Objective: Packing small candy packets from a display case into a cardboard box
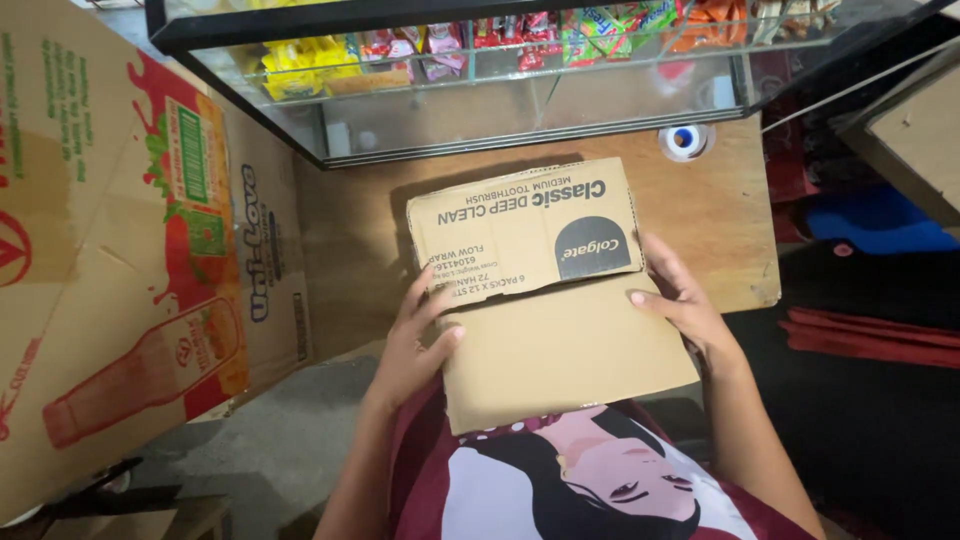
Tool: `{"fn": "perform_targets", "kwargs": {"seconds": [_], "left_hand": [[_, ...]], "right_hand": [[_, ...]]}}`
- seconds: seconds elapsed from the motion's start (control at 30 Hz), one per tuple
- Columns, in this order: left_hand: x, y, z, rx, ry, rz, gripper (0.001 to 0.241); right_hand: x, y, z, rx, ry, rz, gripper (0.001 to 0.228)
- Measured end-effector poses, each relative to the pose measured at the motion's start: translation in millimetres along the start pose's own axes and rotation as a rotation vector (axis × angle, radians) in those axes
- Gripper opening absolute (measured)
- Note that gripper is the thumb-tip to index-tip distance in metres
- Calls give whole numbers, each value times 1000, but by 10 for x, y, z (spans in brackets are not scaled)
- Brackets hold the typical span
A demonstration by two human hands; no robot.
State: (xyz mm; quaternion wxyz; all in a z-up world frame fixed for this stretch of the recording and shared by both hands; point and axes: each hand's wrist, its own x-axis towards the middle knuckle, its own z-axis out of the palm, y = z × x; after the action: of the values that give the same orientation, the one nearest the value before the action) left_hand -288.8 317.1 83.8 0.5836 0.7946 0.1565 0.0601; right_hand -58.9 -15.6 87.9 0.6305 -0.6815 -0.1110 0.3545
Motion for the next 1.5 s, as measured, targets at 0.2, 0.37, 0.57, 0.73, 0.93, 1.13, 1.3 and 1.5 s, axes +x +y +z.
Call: {"fn": "perform_targets", "kwargs": {"seconds": [0.2,0.37,0.57,0.73,0.93,1.13,1.3,1.5], "left_hand": [[273,179,44,400,56,91,65],[688,419,102,663,-17,234,72],[1028,689,207,836,-308,150,81],[1190,828,-21,836,-421,192,68],[1527,945,-504,273,-146,254,43],[1714,-301,-458,-376,118,155,35],[1405,-400,-69,-411,321,-54,44],[992,405,5,161,484,429,54]], "right_hand": [[130,76,-4,0,25,-46,99],[218,83,6,-11,3,-79,97],[230,135,-15,-38,4,-115,94],[228,167,27,-38,28,-122,91],[225,612,-159,-155,16,-232,61],[76,621,-164,-148,136,-6,18],[-102,537,-210,-288,44,-186,19],[-176,340,-140,-575,136,-105,15]]}}
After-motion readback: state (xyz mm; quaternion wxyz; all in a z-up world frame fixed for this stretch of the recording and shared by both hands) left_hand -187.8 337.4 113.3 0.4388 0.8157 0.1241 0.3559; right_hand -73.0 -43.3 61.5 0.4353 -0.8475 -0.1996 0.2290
